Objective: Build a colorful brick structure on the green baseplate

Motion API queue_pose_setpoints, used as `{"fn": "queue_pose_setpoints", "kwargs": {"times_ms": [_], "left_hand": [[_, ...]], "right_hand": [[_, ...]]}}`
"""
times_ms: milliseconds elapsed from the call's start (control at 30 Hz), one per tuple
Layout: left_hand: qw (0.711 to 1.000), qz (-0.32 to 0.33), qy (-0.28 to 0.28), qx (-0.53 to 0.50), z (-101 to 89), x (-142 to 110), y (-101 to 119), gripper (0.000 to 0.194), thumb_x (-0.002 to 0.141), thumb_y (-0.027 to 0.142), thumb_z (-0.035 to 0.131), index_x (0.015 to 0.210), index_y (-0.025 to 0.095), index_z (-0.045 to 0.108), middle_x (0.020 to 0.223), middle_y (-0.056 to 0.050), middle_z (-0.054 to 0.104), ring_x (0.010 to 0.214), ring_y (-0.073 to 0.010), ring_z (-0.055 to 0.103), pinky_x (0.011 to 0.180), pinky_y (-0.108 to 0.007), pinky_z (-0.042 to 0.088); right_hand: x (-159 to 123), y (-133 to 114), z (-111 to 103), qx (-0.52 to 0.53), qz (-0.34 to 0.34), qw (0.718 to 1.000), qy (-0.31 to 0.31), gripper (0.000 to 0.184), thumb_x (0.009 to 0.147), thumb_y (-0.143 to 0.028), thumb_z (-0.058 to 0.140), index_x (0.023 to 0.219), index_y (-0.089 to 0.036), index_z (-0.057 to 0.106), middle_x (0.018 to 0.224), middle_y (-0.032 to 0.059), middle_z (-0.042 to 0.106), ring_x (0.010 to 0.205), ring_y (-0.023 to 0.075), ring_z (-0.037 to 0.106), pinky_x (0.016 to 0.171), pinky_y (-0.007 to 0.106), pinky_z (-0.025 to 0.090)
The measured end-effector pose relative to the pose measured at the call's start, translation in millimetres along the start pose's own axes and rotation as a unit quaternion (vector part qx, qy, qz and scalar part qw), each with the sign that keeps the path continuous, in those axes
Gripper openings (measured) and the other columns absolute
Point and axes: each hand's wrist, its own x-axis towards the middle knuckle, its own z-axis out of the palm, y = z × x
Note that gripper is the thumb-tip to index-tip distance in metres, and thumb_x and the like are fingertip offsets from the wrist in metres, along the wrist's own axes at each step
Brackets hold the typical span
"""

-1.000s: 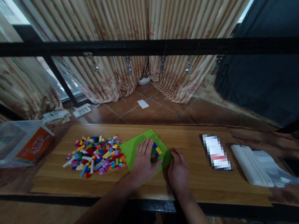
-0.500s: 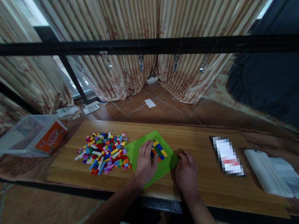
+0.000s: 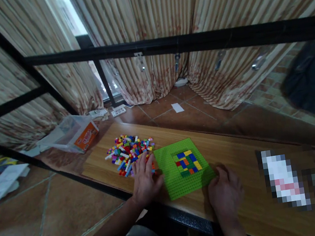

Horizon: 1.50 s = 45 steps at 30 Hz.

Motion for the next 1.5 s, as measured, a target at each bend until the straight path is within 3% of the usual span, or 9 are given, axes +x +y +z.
{"fn": "queue_pose_setpoints", "kwargs": {"times_ms": [167,367,600,767,900,1000,1133,1333,1500], "left_hand": [[0.997,-0.001,-0.016,0.078,-2.5,3,-20,0.082,0.078,0.051,0.067,0.146,0.017,0.037,0.155,-0.019,0.03,0.142,-0.0396,0.027,0.113,-0.066,0.016],[0.994,0.026,-0.014,0.102,-0.2,27,-29,0.067,0.087,0.052,0.057,0.143,0.018,0.043,0.153,-0.018,0.035,0.142,-0.0373,0.028,0.112,-0.068,0.014],[0.992,0.063,-0.005,0.109,1.7,47,-43,0.061,0.087,0.049,0.057,0.14,0.019,0.047,0.149,-0.016,0.044,0.138,-0.0362,0.036,0.112,-0.066,0.015],[0.991,0.086,0.024,0.096,3.6,50,-45,0.048,0.09,0.045,0.056,0.132,0.021,0.055,0.141,-0.013,0.053,0.132,-0.0338,0.044,0.113,-0.062,0.015],[0.99,0.102,0.066,0.065,-5.5,44,-42,0.047,0.088,0.047,0.06,0.127,0.021,0.058,0.135,-0.013,0.058,0.127,-0.0336,0.049,0.113,-0.058,0.019],[0.992,0.057,0.1,0.06,-17.7,33,-42,0.051,0.088,0.046,0.059,0.131,0.02,0.053,0.137,-0.015,0.055,0.129,-0.0338,0.046,0.112,-0.055,0.022],[0.988,-0.037,0.125,0.079,-31.1,11,-55,0.072,0.082,0.053,0.063,0.14,0.015,0.043,0.149,-0.022,0.038,0.135,-0.0394,0.037,0.108,-0.056,0.028],[0.988,-0.1,0.057,0.101,-32.0,-16,-76,0.083,0.08,0.058,0.063,0.146,0.016,0.034,0.155,-0.025,0.023,0.142,-0.0402,0.026,0.108,-0.059,0.03],[0.981,-0.156,0.016,0.113,-21.5,-12,-74,0.087,0.081,0.062,0.06,0.148,0.015,0.031,0.156,-0.024,0.023,0.145,-0.0393,0.022,0.11,-0.064,0.025]], "right_hand": [[-4,-6,-8,-0.051,0.039,0.998,0.01,0.044,0.082,-0.023,0.04,0.119,-0.017,0.063,0.127,0.018,0.057,0.107,0.0373,0.052,0.085,0.052,0.038],[-3,-12,-15,-0.087,0.07,0.994,0.004,0.044,0.08,-0.018,0.041,0.118,-0.018,0.063,0.123,0.0162,0.059,0.104,0.0356,0.052,0.081,0.048,0.038],[-1,-11,-14,-0.087,0.077,0.993,0.003,0.043,0.08,-0.016,0.042,0.117,-0.018,0.063,0.123,0.0155,0.059,0.105,0.0344,0.051,0.082,0.046,0.036],[-2,-8,-10,-0.085,0.067,0.994,0.019,0.044,0.078,-0.014,0.043,0.116,-0.018,0.064,0.12,0.0149,0.061,0.103,0.0327,0.051,0.082,0.045,0.036],[-3,-3,-7,-0.073,0.066,0.995,0.033,0.043,0.076,-0.015,0.043,0.113,-0.018,0.065,0.12,0.0139,0.062,0.103,0.0319,0.051,0.083,0.045,0.036],[-2,2,-6,-0.019,0.043,0.998,0.05,0.039,0.078,-0.015,0.041,0.108,-0.016,0.066,0.117,0.0148,0.063,0.105,0.0306,0.052,0.087,0.045,0.037],[0,4,-4,0.064,-0.028,0.997,0.037,0.036,0.084,-0.021,0.039,0.11,-0.013,0.063,0.113,0.0157,0.065,0.107,0.0271,0.055,0.094,0.044,0.04],[-1,5,-4,0.064,-0.068,0.996,-0.012,0.038,0.086,-0.033,0.044,0.114,-0.014,0.062,0.115,0.0154,0.065,0.109,0.028,0.056,0.096,0.046,0.043],[-1,13,0,0.043,-0.097,0.994,-0.006,0.041,0.086,-0.039,0.043,0.107,-0.013,0.066,0.115,0.0165,0.065,0.111,0.0299,0.057,0.097,0.048,0.043]]}}
